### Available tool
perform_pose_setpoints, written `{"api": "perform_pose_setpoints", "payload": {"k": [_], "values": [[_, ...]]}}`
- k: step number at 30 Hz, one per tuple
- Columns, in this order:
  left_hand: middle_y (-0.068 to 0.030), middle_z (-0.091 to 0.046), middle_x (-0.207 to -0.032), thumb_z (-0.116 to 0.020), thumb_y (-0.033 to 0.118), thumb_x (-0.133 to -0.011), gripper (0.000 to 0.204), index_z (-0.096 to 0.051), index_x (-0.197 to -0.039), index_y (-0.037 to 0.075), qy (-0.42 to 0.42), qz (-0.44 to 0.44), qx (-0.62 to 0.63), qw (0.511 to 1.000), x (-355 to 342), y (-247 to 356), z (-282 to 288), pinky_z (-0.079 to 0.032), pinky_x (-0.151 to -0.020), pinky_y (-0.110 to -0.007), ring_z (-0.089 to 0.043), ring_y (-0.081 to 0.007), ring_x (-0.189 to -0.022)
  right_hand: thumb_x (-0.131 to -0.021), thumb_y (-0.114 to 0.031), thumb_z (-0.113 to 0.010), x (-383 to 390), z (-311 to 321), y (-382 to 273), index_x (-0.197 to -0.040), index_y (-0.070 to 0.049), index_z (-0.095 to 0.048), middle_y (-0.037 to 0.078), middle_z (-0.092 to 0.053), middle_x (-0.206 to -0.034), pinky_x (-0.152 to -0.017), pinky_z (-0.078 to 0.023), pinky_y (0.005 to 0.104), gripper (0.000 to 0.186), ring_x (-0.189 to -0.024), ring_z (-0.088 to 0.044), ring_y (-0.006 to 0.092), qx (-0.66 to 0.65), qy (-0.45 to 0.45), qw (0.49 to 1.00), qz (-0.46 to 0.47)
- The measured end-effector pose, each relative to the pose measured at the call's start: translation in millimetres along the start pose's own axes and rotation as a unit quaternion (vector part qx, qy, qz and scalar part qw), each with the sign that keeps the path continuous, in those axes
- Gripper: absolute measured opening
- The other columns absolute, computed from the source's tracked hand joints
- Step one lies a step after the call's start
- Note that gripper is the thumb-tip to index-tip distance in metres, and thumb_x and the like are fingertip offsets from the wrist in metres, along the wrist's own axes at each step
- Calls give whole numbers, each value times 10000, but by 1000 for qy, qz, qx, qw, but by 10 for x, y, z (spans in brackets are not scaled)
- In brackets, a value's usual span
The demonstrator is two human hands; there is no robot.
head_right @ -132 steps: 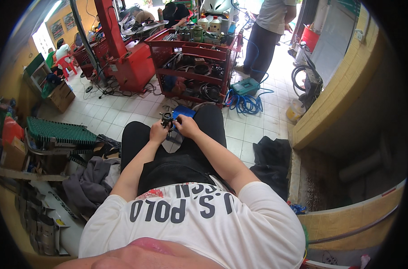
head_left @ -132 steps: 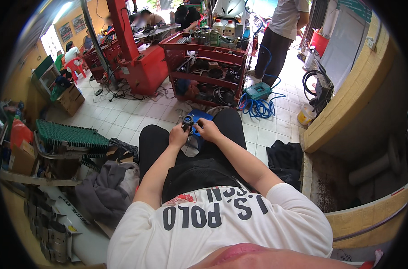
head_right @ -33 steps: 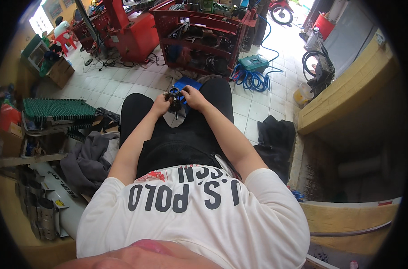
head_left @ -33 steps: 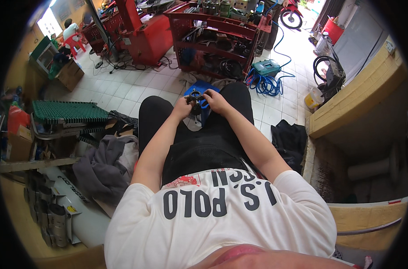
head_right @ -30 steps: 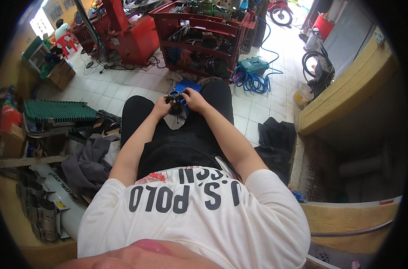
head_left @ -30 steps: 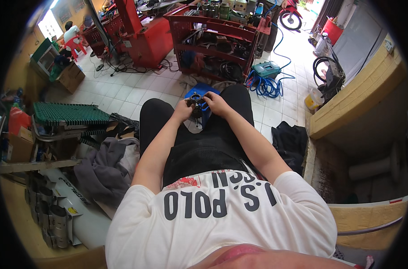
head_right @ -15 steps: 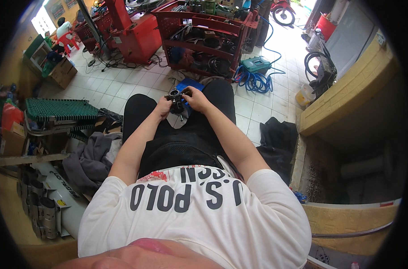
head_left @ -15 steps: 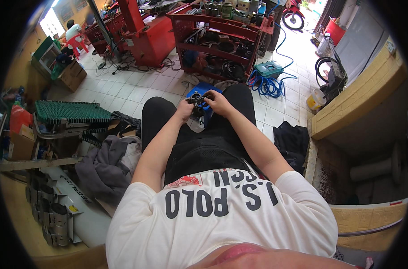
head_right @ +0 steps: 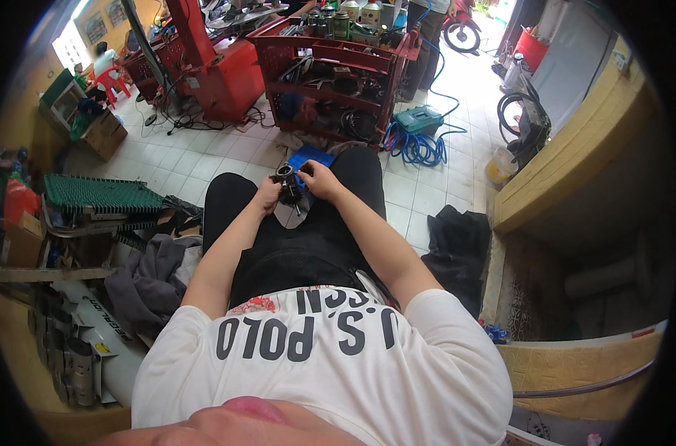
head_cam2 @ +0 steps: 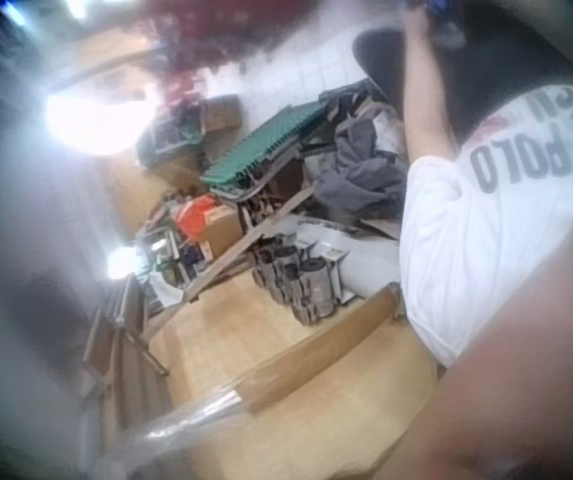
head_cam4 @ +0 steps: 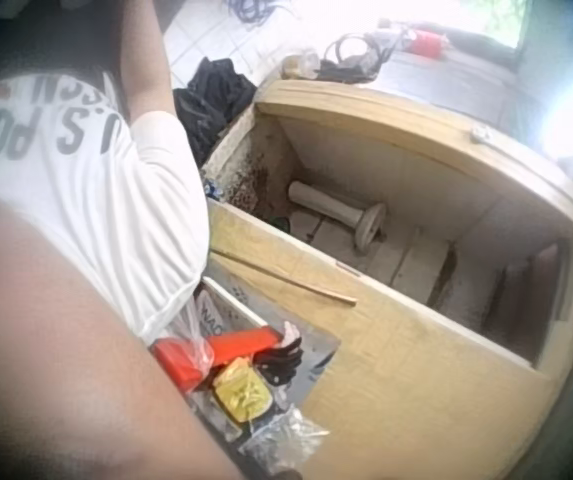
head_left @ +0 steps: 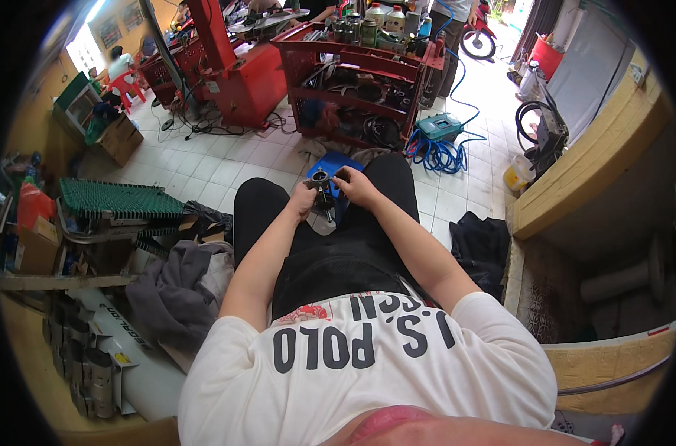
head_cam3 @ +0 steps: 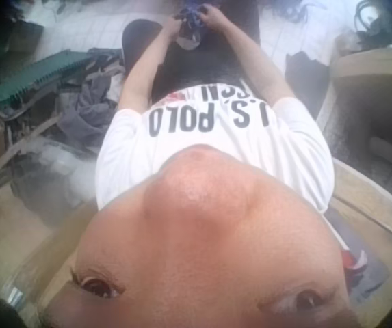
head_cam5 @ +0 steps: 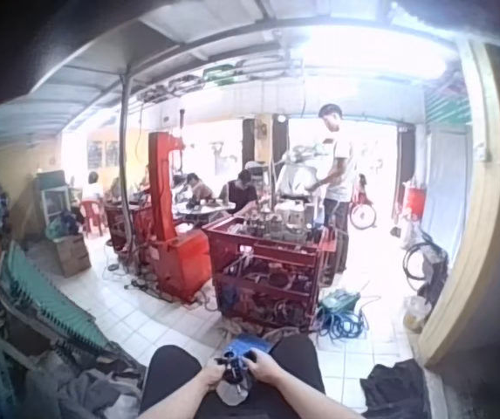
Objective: The person manipulates a small metal mechanical assembly with their hands, checking the rotation and fit of internal gears and components.
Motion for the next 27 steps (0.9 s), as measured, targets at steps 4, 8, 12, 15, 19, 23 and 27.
{"api": "perform_pose_setpoints", "payload": {"k": [4, 8, 12, 15, 19, 23, 27], "values": [[-6, -742, -1029, -579, 8, -957, 249, -748, -1132, 61, 6, 3, 10, 1000, 12, -2, 55, -516, -843, -293, -672, -120, -949, -1052, -285, -666, 37, -1, -112, -1117, 7, -690, 78, -713, -897, -656, -544, 315, 300, -749, -676, 137, 7, 14, 1000, 12], [-9, -739, -1027, -566, 3, -951, 254, -741, -1129, 51, 2, 8, 20, 1000, 54, -19, 106, -518, -854, -295, -672, -126, -959, -1044, -270, -679, 21, -70, -14, -1154, 4, -669, 81, -714, -916, -630, -547, 317, 295, -751, -675, 131, 6, -35, 993, -116], [-18, -735, -1033, -537, -25, -921, 298, -733, -1136, 43, -3, -6, 15, 1000, -23, 53, -10, -521, -848, -301, -670, -137, -943, -1062, -321, -645, -26, 19, -14, -1105, 4, -690, 67, -708, -850, -616, -544, 314, 332, -674, -664, 140, 13, 9, 1000, -11], [-25, -733, -1044, -523, -41, -898, 330, -729, -1142, 40, 7, 2, 17, 1000, 6, 25, 17, -519, -846, -302, -666, -145, -934, -1066, -331, -637, 6, 2, -22, -1089, 2, -698, 59, -701, -823, -614, -541, 313, 340, -656, -660, 145, -7, 21, 1000, 12], [-22, -731, -1047, -525, -41, -885, 337, -726, -1144, 39, 7, 18, -3, 1000, 38, -30, 61, -512, -856, -306, -662, -149, -935, -1040, -258, -682, -21, -51, 95, -1184, 5, -650, 82, -702, -899, -625, -553, 314, 301, -703, -669, 148, 28, -36, 993, -108], [-21, -734, -1028, -527, -39, -886, 330, -738, -1127, 40, -1, 7, 6, 1000, -3, -13, 60, -513, -852, -309, -662, -147, -926, -1051, -299, -660, -51, -38, 36, -1158, 3, -657, 80, -704, -872, -615, -549, 314, 320, -686, -670, 150, 56, -22, 997, -46], [-25, -740, -1023, -529, -36, -892, 326, -750, -1117, 46, 4, 4, 10, 1000, -9, -8, 11, -514, -847, -304, -667, -144, -928, -1071, -375, -613, 22, 4, -14, -1069, -13, -699, 56, -699, -792, -604, -537, 312, 372, -658, -669, 151, 31, 30, 999, 26]]}}
Point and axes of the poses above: each hand's wrist, its own x-axis away from the middle knuckle, its own z-axis out of the back of the hand, y = z × x, the point moved 8 cm from there along -x, towards the middle knuckle
